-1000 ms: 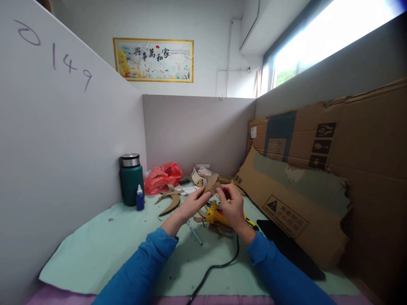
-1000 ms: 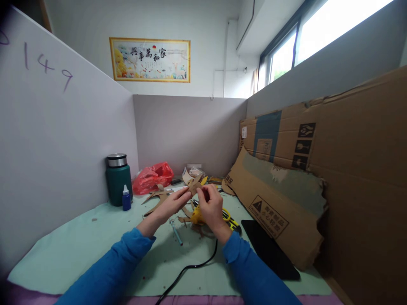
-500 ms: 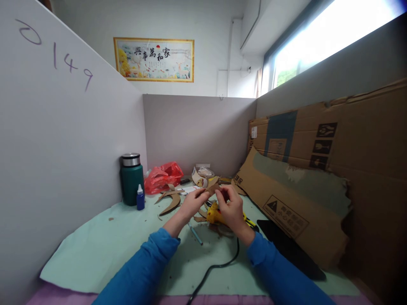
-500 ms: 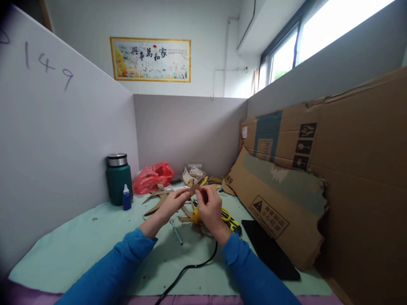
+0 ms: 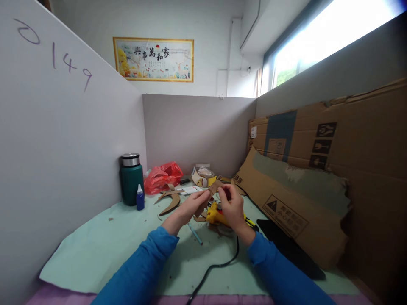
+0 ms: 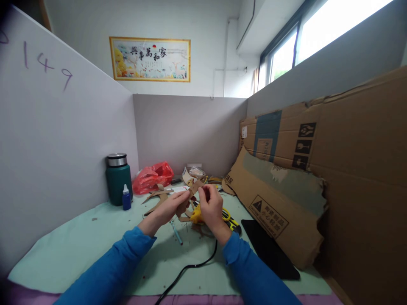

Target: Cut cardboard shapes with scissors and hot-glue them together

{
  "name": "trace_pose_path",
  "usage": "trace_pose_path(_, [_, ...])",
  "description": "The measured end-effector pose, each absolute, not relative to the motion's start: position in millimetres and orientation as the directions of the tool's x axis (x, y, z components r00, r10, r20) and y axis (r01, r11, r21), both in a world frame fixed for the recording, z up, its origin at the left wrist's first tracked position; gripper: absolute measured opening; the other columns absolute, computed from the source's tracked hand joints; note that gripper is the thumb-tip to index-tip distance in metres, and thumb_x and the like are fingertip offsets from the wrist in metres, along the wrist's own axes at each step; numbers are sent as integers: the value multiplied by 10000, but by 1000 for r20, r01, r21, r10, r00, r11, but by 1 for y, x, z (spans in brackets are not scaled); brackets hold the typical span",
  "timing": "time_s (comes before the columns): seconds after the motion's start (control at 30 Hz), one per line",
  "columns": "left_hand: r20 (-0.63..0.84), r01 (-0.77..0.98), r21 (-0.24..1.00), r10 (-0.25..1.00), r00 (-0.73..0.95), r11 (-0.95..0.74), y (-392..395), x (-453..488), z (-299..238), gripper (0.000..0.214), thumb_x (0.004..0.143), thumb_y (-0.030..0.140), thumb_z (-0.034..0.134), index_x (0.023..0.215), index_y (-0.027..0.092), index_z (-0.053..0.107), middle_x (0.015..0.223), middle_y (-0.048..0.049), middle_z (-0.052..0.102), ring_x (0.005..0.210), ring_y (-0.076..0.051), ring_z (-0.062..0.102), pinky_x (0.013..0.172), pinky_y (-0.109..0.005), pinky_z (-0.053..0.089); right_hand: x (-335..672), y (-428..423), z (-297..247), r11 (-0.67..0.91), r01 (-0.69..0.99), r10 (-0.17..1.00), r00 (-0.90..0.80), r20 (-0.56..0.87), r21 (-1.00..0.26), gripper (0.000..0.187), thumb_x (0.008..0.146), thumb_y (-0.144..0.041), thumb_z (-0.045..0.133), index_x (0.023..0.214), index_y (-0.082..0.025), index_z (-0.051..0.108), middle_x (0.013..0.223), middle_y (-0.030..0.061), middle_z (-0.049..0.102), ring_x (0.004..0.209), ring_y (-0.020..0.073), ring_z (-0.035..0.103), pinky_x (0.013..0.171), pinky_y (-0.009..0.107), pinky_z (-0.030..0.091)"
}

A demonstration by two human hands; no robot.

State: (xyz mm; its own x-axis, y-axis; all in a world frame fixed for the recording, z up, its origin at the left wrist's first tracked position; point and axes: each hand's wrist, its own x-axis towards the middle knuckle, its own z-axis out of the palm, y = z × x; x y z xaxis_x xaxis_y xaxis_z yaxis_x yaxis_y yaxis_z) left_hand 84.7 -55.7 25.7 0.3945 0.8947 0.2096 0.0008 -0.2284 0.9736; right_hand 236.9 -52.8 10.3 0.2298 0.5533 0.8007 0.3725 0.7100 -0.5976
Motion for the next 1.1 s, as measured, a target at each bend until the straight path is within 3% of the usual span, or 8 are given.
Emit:
trace_pose_path(0.1, [277,-41,957,867,414,-286,-55,85,27,411,788,565,561,849,159,538,592,62,328,496,-60,262,454,-218,184,238,-50,9,676,361,596,246,765,-643,228,898,-404,486,823,-198,547,739,2,576,686,145,524,650,258,409])
trace_pose_path(0.23, [331,-31,939,875,353,-342,-56,85,29,485,787,524,589,1091,146,587,694,20,485,569,-68,374,516,-205,287,241,-46,6,661,320,634,244,734,-678,286,917,-436,429,790,-202,531,691,-6,545,656,140,496,598,246,387])
trace_pose_path(0.37, [379,37,912,872,309,-409,-56,85,30,589,792,505,589,1262,154,538,997,-77,630,803,-146,542,682,-249,418,242,-47,2,720,246,624,177,761,-649,320,936,-450,371,822,-204,542,657,-18,508,610,131,473,570,244,383])
trace_pose_path(0.5, [388,24,911,874,292,-413,-56,84,29,666,775,483,621,1340,163,473,1300,-120,546,1104,-245,533,882,-322,432,241,-51,3,750,243,608,114,786,-615,274,915,-438,430,880,-198,558,675,-15,536,614,134,489,575,252,397])
trace_pose_path(0.63, [367,17,921,881,297,-390,-56,84,28,694,777,468,628,1369,160,436,1335,-132,524,1152,-266,521,926,-349,429,238,-54,5,751,312,578,116,808,-582,209,869,-388,534,792,-194,539,686,-16,548,628,130,495,595,252,399])
trace_pose_path(1.1, [363,-16,927,884,294,-375,-56,87,28,641,775,467,628,1324,168,482,1293,-122,552,1127,-242,536,930,-331,427,236,-54,4,776,362,516,108,850,-517,204,859,-327,544,706,-204,490,620,-43,493,566,111,452,550,235,371])
